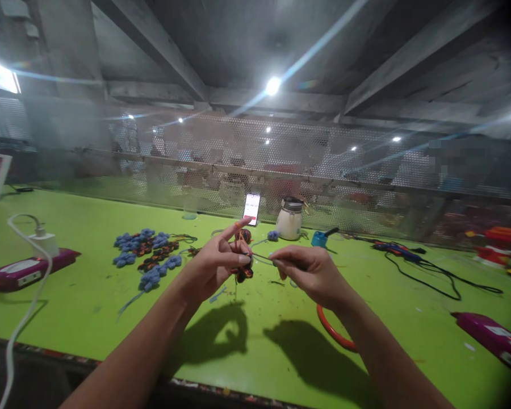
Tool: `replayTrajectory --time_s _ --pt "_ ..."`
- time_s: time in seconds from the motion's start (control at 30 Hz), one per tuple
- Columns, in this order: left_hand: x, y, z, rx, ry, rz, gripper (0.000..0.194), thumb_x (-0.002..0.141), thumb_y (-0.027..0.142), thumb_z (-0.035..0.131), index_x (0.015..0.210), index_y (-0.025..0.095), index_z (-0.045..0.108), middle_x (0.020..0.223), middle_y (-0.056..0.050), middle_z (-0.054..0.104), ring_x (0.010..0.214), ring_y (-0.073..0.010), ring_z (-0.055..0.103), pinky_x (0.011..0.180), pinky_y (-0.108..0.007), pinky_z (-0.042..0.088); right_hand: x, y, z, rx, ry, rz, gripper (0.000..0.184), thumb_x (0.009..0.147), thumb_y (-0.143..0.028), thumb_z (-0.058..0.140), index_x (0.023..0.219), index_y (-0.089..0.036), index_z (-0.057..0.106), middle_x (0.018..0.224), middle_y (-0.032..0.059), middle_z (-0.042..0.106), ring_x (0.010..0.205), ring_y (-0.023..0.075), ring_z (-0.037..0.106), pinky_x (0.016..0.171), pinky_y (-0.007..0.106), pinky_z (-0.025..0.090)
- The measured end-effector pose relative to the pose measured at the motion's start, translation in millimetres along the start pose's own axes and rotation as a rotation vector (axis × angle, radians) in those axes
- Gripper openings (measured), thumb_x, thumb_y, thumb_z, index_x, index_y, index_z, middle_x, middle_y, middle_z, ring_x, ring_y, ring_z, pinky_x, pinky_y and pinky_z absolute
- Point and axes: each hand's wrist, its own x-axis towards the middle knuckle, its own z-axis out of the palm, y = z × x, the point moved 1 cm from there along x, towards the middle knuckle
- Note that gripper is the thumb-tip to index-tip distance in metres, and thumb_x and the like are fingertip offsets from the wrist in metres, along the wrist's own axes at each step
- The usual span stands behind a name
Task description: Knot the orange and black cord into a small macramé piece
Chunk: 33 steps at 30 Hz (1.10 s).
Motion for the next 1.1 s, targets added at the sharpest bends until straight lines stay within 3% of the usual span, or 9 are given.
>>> replayTrajectory --time_s 0.33,0.53,0.7,0.9,1.0,1.1 --pt "2 -1 -5.1 -0.087 0.014 -0.035 0.066 0.064 0.002 0.062 0.126 0.016 0.047 0.074 -0.003 0.058 0.062 -0.0105 0.052 0.059 -0.023 0.04 -1 -3 -4 0.012 0.006 -0.043 0.014 0.079 -0.022 0.059 0.085 -0.014 0.069 0.057 0.0016 0.059 0.049 0.009 0.046 0.046 0.024 0.037" --pt "5 -4 -3.9 0.046 0.042 -0.025 0.058 0.06 0.001 0.063 0.116 0.014 0.057 0.074 -0.001 0.056 0.063 -0.0094 0.05 0.058 -0.023 0.04 0 -2 4 0.215 -0.018 0.074 0.016 0.079 -0.025 0.06 0.086 -0.013 0.067 0.056 0.0002 0.058 0.041 0.0049 0.037 0.038 0.021 0.028" --pt "4 -5 0.7 0.238 -0.012 -0.024 0.052 0.064 0.007 0.062 0.114 0.017 0.059 0.072 0.0 0.053 0.059 -0.0096 0.05 0.053 -0.024 0.037 2 -1 11 0.355 -0.012 0.195 0.016 0.079 -0.027 0.059 0.085 -0.014 0.065 0.053 -0.0021 0.055 0.037 0.0038 0.034 0.035 0.02 0.024" --pt "4 -11 7.6 0.502 -0.022 0.135 0.072 0.07 0.008 0.059 0.135 0.028 0.036 0.072 0.003 0.047 0.063 -0.0107 0.046 0.062 -0.027 0.042 4 4 16 0.439 -0.034 0.302 0.019 0.077 -0.033 0.062 0.081 -0.014 0.063 0.05 -0.0032 0.054 0.033 0.0028 0.032 0.033 0.018 0.021" --pt "4 -15 11.6 0.703 0.057 0.288 0.065 0.074 0.007 0.055 0.133 0.028 0.04 0.07 0.003 0.042 0.066 -0.0104 0.043 0.067 -0.027 0.04 5 5 25 0.635 0.007 0.396 0.023 0.073 -0.036 0.065 0.079 -0.015 0.06 0.05 -0.0038 0.054 0.033 0.0027 0.032 0.032 0.017 0.018" --pt "4 -17 13.6 0.633 0.107 0.353 0.059 0.076 0.009 0.056 0.13 0.028 0.044 0.072 0.003 0.042 0.068 -0.0102 0.043 0.066 -0.025 0.039 4 3 34 0.808 0.086 0.403 0.021 0.072 -0.034 0.067 0.081 -0.016 0.06 0.054 -0.0038 0.055 0.036 0.0032 0.037 0.034 0.016 0.022"
